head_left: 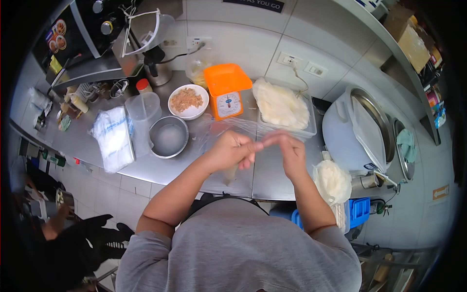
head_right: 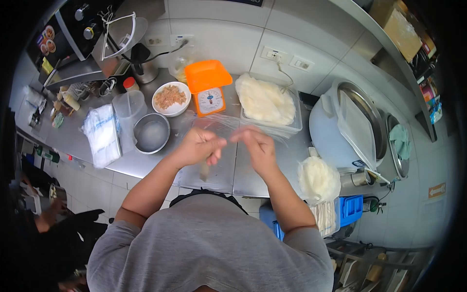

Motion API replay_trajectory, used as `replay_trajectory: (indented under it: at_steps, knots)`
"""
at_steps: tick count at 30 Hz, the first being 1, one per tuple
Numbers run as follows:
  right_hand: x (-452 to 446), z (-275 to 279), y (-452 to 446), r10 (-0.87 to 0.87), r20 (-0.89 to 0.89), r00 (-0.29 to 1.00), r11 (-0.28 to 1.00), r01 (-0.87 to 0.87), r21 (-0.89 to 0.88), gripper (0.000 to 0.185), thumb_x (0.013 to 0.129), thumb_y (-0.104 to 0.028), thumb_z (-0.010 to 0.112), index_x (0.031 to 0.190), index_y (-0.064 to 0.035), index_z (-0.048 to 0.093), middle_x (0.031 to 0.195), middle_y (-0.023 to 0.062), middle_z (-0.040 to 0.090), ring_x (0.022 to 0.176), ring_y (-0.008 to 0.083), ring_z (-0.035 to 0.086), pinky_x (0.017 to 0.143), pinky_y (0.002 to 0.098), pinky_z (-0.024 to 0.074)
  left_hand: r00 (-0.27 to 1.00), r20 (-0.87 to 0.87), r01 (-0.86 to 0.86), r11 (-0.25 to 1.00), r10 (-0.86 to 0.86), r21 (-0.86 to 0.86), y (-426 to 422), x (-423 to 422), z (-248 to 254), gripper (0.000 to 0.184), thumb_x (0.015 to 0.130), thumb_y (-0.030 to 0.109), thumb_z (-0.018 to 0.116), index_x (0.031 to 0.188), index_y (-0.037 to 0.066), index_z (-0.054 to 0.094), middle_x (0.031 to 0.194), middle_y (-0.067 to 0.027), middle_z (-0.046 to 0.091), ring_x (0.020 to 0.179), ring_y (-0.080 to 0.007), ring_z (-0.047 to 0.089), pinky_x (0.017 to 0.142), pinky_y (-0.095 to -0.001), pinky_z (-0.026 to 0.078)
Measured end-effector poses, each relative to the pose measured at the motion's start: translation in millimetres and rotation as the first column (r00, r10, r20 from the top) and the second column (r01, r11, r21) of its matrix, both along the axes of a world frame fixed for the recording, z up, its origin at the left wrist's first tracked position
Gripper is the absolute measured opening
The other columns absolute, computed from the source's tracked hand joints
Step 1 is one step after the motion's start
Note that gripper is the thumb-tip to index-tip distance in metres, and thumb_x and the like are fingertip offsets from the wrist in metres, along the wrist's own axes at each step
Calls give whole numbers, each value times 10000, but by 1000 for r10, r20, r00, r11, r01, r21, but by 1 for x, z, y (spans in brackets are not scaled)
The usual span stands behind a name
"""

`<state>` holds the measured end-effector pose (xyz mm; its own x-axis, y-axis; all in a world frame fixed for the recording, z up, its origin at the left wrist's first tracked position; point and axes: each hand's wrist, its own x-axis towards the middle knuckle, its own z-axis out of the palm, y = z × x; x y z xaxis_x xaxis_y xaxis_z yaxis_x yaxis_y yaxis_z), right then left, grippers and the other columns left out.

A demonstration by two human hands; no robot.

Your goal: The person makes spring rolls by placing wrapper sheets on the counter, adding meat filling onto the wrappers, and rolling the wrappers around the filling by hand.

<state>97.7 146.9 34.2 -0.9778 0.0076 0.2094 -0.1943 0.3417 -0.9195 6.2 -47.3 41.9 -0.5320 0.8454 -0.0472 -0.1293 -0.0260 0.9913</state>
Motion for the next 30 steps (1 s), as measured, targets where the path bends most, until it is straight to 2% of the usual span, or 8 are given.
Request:
replay_trajectory:
  at_steps: [3,7,11,13,16,18,25,30]
  knots:
    - [1,-65,-7,245,508,826,849,70,-524,510,979,-482,482,1037,-9,663,1078,123,657,932,236,637,824,375,510,927,-351,-128,991,134,40,9,5,-28,318,869,323,710,786,20,660,649,-39,607,620,-138,591,532,-305,465]
    - [-13,-45,-30,426,498,755,477,281,-833,351,1013,-334,474,1151,-30,583,1031,94,654,867,200,646,763,353,537,452,-865,119,947,216,299,27,36,-34,292,867,313,709,935,34,657,906,-96,650,889,-170,605,675,-344,484]
    - [-12,-41,-7,351,364,863,585,102,-804,263,1005,-252,502,1141,-44,587,1032,91,644,917,181,632,798,318,523,753,-129,-508,696,645,508,35,40,-28,285,846,247,726,1018,46,621,991,-105,609,966,-165,554,712,-321,463]
    - [-9,-43,-7,415,282,865,576,-11,-817,246,990,-224,540,1149,-43,591,1037,85,644,932,177,628,827,298,508,781,261,-623,676,568,394,45,13,-21,242,844,209,727,980,51,605,893,-73,607,869,-146,568,692,-308,460]
    - [4,-44,-31,-63,297,953,896,185,-405,329,956,-257,590,1181,-18,589,1127,120,603,1042,213,580,915,326,458,816,563,-335,900,129,280,25,-16,-21,225,844,198,737,923,64,575,790,-30,608,781,-134,591,730,-303,475]
    - [4,-34,-31,-274,-200,941,961,264,-78,354,906,-274,646,1173,-43,613,1174,132,588,1093,259,555,951,368,427,883,358,-388,901,303,193,25,-7,-15,194,848,159,724,811,75,554,706,-12,575,668,-105,559,624,-276,455]
    - [5,0,-40,-44,-609,792,767,418,487,535,805,-525,681,1154,-120,657,1276,157,527,1170,366,475,1014,479,331,782,-310,-482,839,542,251,38,9,-31,314,794,144,757,675,59,479,585,12,461,579,-64,375,497,-264,358]
    - [-8,6,-31,48,-617,785,763,370,530,499,831,-533,641,1108,-118,668,1244,152,538,1172,341,481,1003,472,343,852,-203,-422,863,482,278,43,15,-39,310,782,136,751,653,52,483,596,6,466,603,-56,384,510,-274,372]
